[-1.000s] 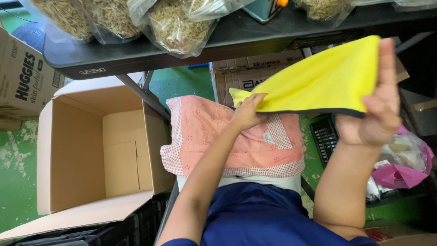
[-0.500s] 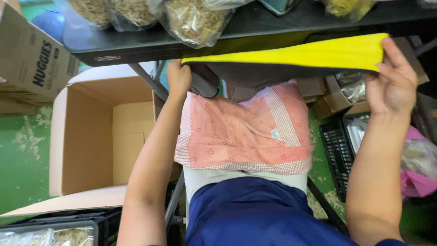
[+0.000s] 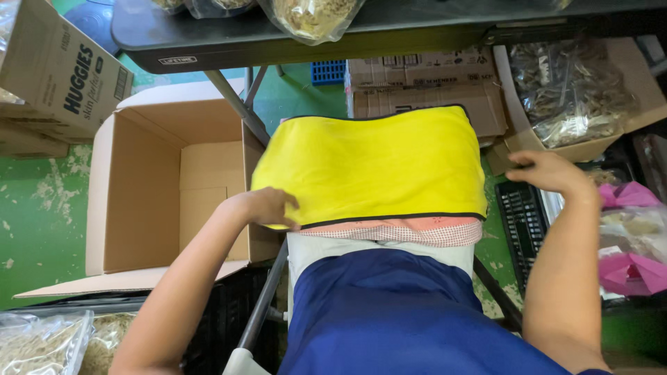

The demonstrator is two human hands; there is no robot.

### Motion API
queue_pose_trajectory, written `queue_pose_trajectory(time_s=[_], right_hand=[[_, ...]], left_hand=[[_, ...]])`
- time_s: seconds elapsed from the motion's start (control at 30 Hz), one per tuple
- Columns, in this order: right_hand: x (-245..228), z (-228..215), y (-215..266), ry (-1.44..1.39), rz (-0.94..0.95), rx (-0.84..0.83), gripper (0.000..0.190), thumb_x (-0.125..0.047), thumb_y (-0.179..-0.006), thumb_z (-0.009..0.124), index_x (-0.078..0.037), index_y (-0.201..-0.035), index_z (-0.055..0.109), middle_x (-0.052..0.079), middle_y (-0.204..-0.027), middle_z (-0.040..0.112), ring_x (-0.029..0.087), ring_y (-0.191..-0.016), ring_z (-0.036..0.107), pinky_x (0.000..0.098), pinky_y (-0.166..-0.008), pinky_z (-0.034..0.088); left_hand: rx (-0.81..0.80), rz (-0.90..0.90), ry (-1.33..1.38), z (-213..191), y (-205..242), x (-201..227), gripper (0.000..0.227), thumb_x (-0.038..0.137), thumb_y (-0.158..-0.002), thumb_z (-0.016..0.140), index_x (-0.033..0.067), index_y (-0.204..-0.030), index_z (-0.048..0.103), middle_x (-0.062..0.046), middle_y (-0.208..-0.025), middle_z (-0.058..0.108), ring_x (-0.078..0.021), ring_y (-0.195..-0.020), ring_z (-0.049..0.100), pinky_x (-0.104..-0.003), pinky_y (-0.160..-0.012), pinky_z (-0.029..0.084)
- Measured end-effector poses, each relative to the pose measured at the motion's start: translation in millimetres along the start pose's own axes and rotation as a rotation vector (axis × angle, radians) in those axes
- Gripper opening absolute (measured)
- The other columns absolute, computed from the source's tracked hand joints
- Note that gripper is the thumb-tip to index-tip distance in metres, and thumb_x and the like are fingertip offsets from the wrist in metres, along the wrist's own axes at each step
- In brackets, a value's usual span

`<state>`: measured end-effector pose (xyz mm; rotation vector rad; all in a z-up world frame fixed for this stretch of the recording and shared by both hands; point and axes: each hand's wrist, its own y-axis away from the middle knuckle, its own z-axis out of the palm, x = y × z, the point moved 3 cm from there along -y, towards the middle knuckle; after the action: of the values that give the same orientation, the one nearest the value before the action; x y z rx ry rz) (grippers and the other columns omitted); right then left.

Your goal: The person places sealed plastic bags of dried noodles into a cardboard box, then uses a handheld stapler to secure the tops of the bags. The person repeatedly picks up bags, staples them, and places them into the box.

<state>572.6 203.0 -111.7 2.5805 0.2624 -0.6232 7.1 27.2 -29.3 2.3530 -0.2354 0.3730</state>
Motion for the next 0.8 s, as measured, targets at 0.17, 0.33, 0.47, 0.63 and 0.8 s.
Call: queue_pose_trajectory(time_s=[0.17,0.33,0.47,0.63,0.8], right_hand=[[-102.2,16.9,-16.5,-0.07,-0.308,0.18,0.046,-0.02,-0.086,0.077,-0.005,-0.129,0.068,0.015,-0.122,0.071,0.023,-0.1,0.071,0.0377,-0.087,0.055],[-150.4,-37.8,-7.1,-0.548,-0.432,0.715,0.019,-0.012,-0.099,0.073,-0.003,-0.115,0.073,0.009,-0.106,0.074,0.014,-0.094,0.068,0.0272,-0.084,0.053],[-132.9,-122.9,-5.4,-0.436,-0.411,1.233,0.007,-0.01,-0.101,0.077,-0.004,-0.104,0.075,0.008,-0.099,0.072,0.016,-0.087,0.066,0.031,-0.08,0.053],[-122.9,-177.9,-26.3,0.078,-0.285,1.435,0.022,-0.026,-0.083,0.093,-0.008,-0.085,0.08,0.013,-0.101,0.068,0.036,-0.101,0.058,0.0474,-0.083,0.049],[-124.2,-187.2,-51.3,0.069,-0.18,1.383,0.025,-0.03,-0.082,0.09,-0.008,-0.089,0.083,0.017,-0.1,0.072,0.04,-0.099,0.062,0.0505,-0.083,0.049]], left_hand=[[0.449,0.16,0.204,-23.9,-46.1,12.5,0.035,0.036,-0.093,0.071,0.0082,-0.114,0.071,-0.017,-0.114,0.074,-0.0326,-0.108,0.07,-0.041,-0.095,0.055],[0.778,0.404,0.214,-39.4,-108.4,52.2,0.028,0.024,-0.092,0.07,0.0046,-0.112,0.07,-0.019,-0.117,0.066,-0.0411,-0.109,0.062,-0.045,-0.094,0.049],[0.816,0.432,0.22,-21.6,-147.8,63.4,0.024,0.021,-0.094,0.065,0.005,-0.111,0.069,-0.018,-0.119,0.064,-0.0397,-0.111,0.061,-0.046,-0.096,0.05],[0.823,0.233,-0.187,17.9,-165.8,62.8,0.021,0.025,-0.093,0.061,0.0101,-0.102,0.072,-0.01,-0.107,0.069,-0.0287,-0.106,0.063,-0.044,-0.095,0.047],[0.863,0.253,-0.177,25.2,-167.6,58.0,0.021,0.025,-0.092,0.06,0.0095,-0.102,0.072,-0.008,-0.108,0.07,-0.0276,-0.106,0.063,-0.043,-0.094,0.047]])
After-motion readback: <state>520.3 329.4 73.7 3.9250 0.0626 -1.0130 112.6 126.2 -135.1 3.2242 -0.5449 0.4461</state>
